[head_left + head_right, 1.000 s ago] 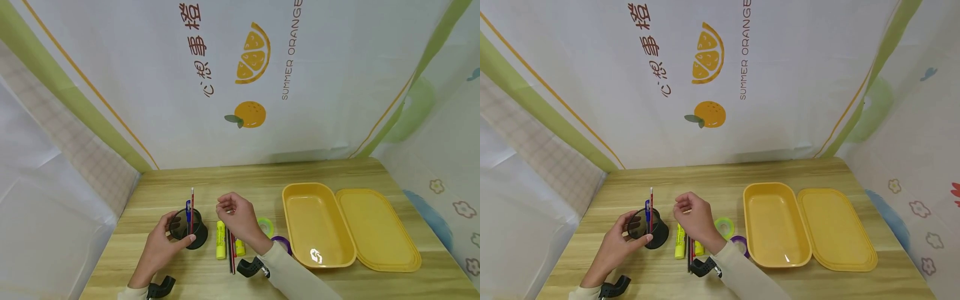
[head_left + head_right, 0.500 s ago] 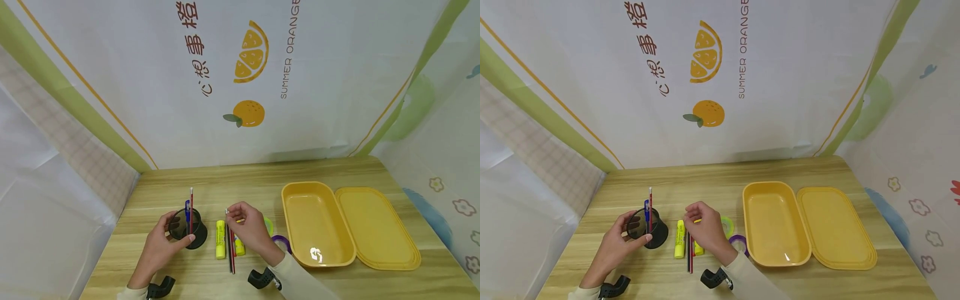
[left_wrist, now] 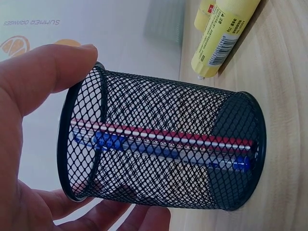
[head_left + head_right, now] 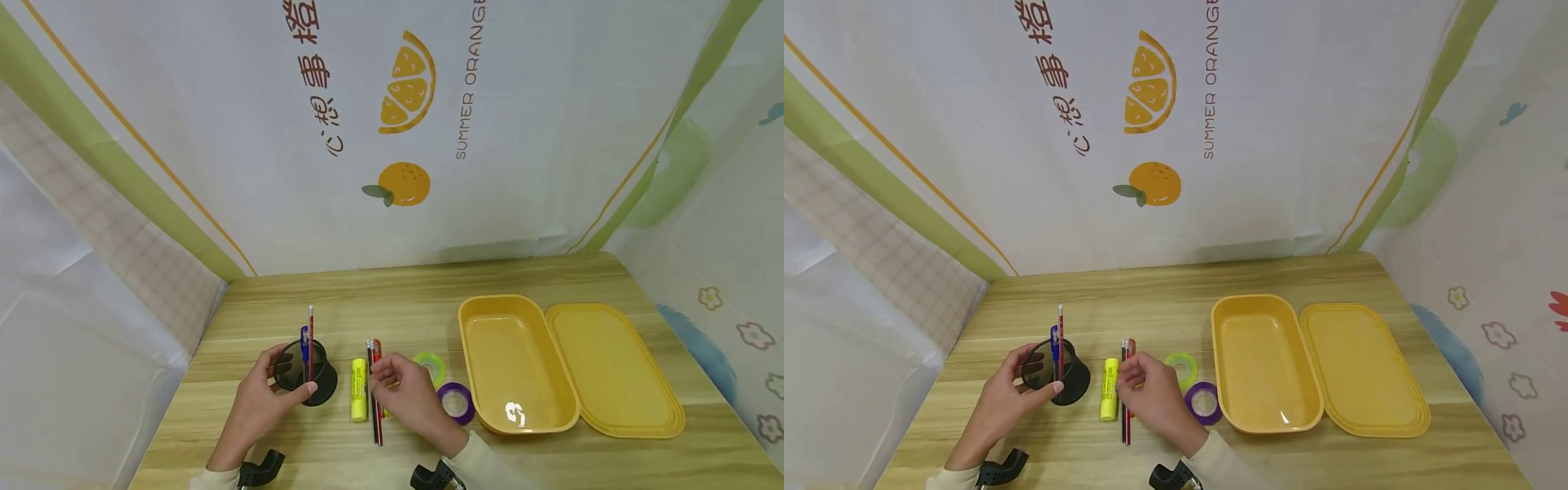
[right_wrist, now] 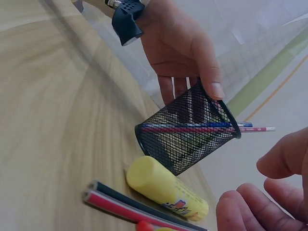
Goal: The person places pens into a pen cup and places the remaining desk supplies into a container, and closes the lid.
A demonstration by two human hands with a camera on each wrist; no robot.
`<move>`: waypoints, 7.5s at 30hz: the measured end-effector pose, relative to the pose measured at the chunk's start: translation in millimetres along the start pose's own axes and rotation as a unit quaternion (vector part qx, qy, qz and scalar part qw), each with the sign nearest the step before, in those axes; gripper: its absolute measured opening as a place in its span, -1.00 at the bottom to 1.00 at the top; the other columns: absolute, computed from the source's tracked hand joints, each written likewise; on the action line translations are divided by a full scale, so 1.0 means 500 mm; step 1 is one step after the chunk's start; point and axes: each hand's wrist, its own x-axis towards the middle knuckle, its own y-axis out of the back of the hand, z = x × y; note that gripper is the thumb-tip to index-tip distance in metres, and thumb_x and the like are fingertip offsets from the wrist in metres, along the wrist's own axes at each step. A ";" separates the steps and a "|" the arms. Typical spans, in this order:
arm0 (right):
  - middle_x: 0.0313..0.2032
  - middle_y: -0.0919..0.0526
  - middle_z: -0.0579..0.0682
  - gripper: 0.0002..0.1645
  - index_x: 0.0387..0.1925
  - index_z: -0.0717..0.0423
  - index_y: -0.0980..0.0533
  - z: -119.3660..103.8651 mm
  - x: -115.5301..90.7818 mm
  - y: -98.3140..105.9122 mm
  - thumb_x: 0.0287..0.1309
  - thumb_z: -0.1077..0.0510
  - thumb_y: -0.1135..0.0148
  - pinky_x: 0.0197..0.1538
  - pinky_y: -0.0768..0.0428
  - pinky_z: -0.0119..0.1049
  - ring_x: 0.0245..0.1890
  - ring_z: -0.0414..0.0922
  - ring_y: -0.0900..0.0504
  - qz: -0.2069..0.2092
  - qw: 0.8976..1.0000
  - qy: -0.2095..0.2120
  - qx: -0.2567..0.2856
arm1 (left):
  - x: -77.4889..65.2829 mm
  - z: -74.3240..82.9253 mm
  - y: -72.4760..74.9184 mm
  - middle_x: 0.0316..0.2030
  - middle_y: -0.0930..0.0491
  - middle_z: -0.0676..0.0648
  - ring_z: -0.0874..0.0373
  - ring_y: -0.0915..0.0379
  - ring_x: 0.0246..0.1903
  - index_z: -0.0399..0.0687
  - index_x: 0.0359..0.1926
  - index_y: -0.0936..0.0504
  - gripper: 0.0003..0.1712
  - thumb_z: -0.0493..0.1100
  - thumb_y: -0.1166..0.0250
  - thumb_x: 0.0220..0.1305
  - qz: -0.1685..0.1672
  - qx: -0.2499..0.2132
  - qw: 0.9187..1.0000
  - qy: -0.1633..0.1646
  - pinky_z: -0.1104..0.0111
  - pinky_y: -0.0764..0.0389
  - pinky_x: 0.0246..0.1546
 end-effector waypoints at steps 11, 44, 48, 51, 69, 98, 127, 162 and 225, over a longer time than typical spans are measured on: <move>-0.28 -0.74 -0.12 -0.90 -0.18 0.09 -0.66 0.005 -0.038 -0.001 0.27 0.23 -0.38 -0.14 -0.71 -0.40 -0.28 -0.28 -0.69 -0.024 1.000 -0.007 -0.007 | 0.000 0.001 0.002 0.31 -0.55 -0.29 -0.20 -0.52 0.29 -0.08 0.54 -0.28 0.09 0.17 -0.62 0.15 0.003 0.000 1.000 -0.005 -0.12 -0.64 0.24; -0.30 -0.82 -0.17 -0.90 -0.23 0.05 -0.74 0.033 -0.069 0.008 0.20 0.23 -0.44 -0.16 -0.71 -0.43 -0.29 -0.33 -0.75 -0.041 0.998 -0.036 -0.042 | 0.001 -0.006 -0.002 0.33 -0.55 -0.27 -0.20 -0.52 0.29 -0.07 0.55 -0.28 0.10 0.17 -0.63 0.14 0.006 0.002 1.000 0.000 -0.09 -0.64 0.24; -0.29 -0.84 -0.15 -0.87 -0.21 0.08 -0.75 0.034 -0.069 0.007 0.18 0.25 -0.44 -0.17 -0.72 -0.44 -0.28 -0.34 -0.76 -0.034 0.998 -0.020 -0.054 | 0.000 -0.003 -0.001 0.33 -0.55 -0.29 -0.21 -0.52 0.30 -0.09 0.55 -0.28 0.10 0.17 -0.62 0.15 0.006 0.000 1.000 0.000 -0.10 -0.64 0.24; -0.27 -0.85 -0.10 -0.84 -0.18 0.11 -0.76 0.036 -0.070 0.006 0.18 0.27 -0.43 -0.18 -0.72 -0.45 -0.28 -0.35 -0.76 -0.027 0.998 -0.009 -0.064 | -0.001 -0.002 -0.001 0.34 -0.54 -0.30 -0.21 -0.52 0.31 -0.10 0.56 -0.27 0.10 0.16 -0.62 0.15 0.002 -0.001 1.000 0.000 -0.11 -0.64 0.24; -0.35 -0.84 -0.07 -0.82 -0.25 0.14 -0.77 0.051 -0.061 -0.029 0.06 0.33 -0.55 -0.28 -0.69 -0.51 -0.40 -0.43 -0.69 0.039 0.994 0.016 -0.103 | 0.000 0.000 0.001 0.33 -0.55 -0.29 -0.18 -0.51 0.30 -0.07 0.55 -0.28 0.09 0.18 -0.62 0.15 0.002 0.001 1.000 0.000 -0.12 -0.64 0.23; -0.26 -0.87 0.06 -0.70 -0.17 0.15 -0.76 0.045 -0.050 -0.043 0.01 0.25 -0.65 -0.42 -0.60 -0.53 -0.49 -0.45 -0.66 0.064 0.983 0.021 -0.170 | 0.008 -0.002 -0.002 0.32 -0.55 -0.28 -0.17 -0.51 0.31 -0.11 0.55 -0.27 0.10 0.16 -0.63 0.14 0.004 -0.002 1.000 -0.004 -0.12 -0.63 0.27; -0.32 -0.85 0.00 -0.72 -0.18 0.17 -0.76 0.045 -0.043 -0.052 0.01 0.28 -0.63 -0.38 -0.65 -0.51 -0.46 -0.41 -0.69 0.088 0.982 -0.005 -0.165 | 0.003 -0.003 -0.001 0.34 -0.54 -0.29 -0.19 -0.50 0.31 -0.10 0.56 -0.26 0.08 0.13 -0.61 0.18 -0.002 0.004 1.000 0.003 -0.13 -0.62 0.26; -0.29 -0.82 0.01 -0.47 0.03 0.30 -0.68 0.029 -0.036 -0.025 -0.10 0.42 -0.34 -0.34 -0.67 -0.47 -0.42 -0.38 -0.68 0.060 0.988 -0.039 -0.140 | 0.005 -0.004 -0.003 0.32 -0.56 -0.29 -0.19 -0.52 0.30 -0.12 0.55 -0.27 0.09 0.16 -0.61 0.17 0.002 0.006 1.000 -0.001 -0.13 -0.63 0.26; -0.21 -0.80 0.10 -0.72 -0.04 0.16 -0.57 -0.082 0.038 0.003 0.23 0.35 -0.38 -0.16 -0.72 -0.40 -0.26 -0.17 -0.71 -0.022 0.998 0.032 0.056 | 0.002 -0.004 -0.001 0.33 -0.55 -0.32 -0.25 -0.52 0.30 -0.10 0.55 -0.27 0.08 0.16 -0.61 0.17 -0.005 -0.009 1.000 -0.002 -0.15 -0.62 0.25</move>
